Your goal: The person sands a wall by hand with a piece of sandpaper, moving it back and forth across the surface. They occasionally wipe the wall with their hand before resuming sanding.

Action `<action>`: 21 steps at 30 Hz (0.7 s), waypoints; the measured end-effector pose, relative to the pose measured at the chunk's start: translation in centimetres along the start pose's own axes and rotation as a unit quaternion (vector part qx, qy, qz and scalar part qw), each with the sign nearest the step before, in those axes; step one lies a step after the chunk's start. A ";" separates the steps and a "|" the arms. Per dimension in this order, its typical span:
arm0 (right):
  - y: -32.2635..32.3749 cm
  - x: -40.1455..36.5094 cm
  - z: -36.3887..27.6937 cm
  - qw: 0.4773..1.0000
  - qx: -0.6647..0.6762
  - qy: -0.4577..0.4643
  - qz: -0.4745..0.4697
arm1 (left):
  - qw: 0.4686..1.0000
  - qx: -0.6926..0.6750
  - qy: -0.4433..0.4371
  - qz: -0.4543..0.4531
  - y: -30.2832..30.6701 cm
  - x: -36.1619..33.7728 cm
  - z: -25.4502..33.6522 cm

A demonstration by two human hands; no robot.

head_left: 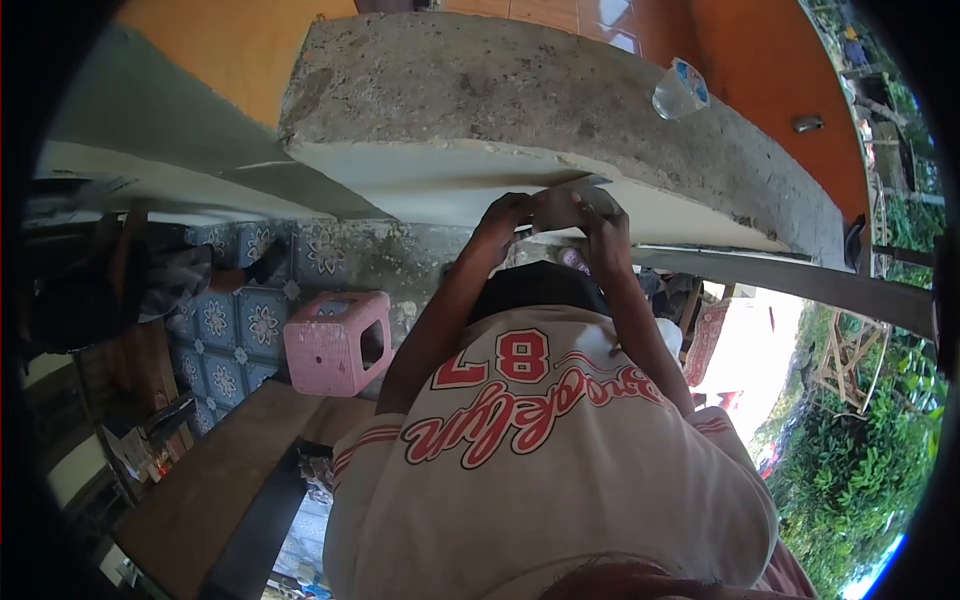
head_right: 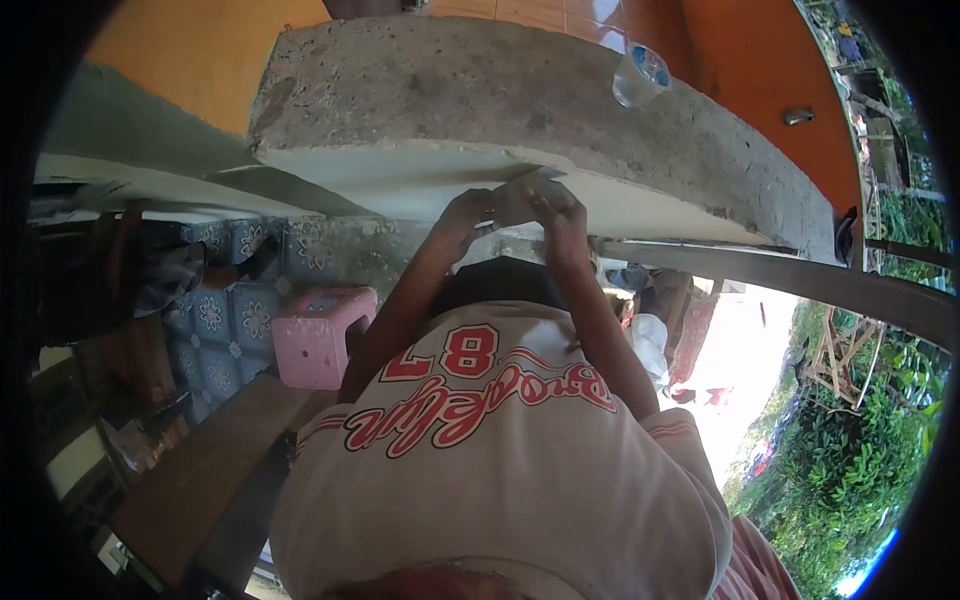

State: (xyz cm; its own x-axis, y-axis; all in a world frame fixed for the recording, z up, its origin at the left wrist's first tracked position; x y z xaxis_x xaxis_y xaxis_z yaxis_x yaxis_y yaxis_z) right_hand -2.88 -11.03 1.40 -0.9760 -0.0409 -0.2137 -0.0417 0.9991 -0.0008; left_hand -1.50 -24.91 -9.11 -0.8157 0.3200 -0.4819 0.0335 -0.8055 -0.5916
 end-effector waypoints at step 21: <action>6.2 1.7 4.2 0.954 0.246 -0.148 -0.083 | 0.777 0.500 -0.267 0.274 -10.8 -5.3 11.6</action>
State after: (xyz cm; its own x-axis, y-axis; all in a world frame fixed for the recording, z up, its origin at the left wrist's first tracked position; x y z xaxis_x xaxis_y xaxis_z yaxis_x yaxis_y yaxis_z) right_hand -3.94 -4.90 -3.11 -0.8583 -0.2684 -0.4373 -0.0150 0.8650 -0.5015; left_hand -4.26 -23.65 7.30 -0.9693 -0.2457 0.0093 0.2125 -0.8182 0.5342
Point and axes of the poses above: each hand's wrist, its own x-axis towards the middle knuckle, its own y-axis out of the back of the hand, z = x × y, the point moved 8 cm from there along x, towards the middle knuckle, and after that the axes turned 4 degrees about y, right-handed, at the moved point
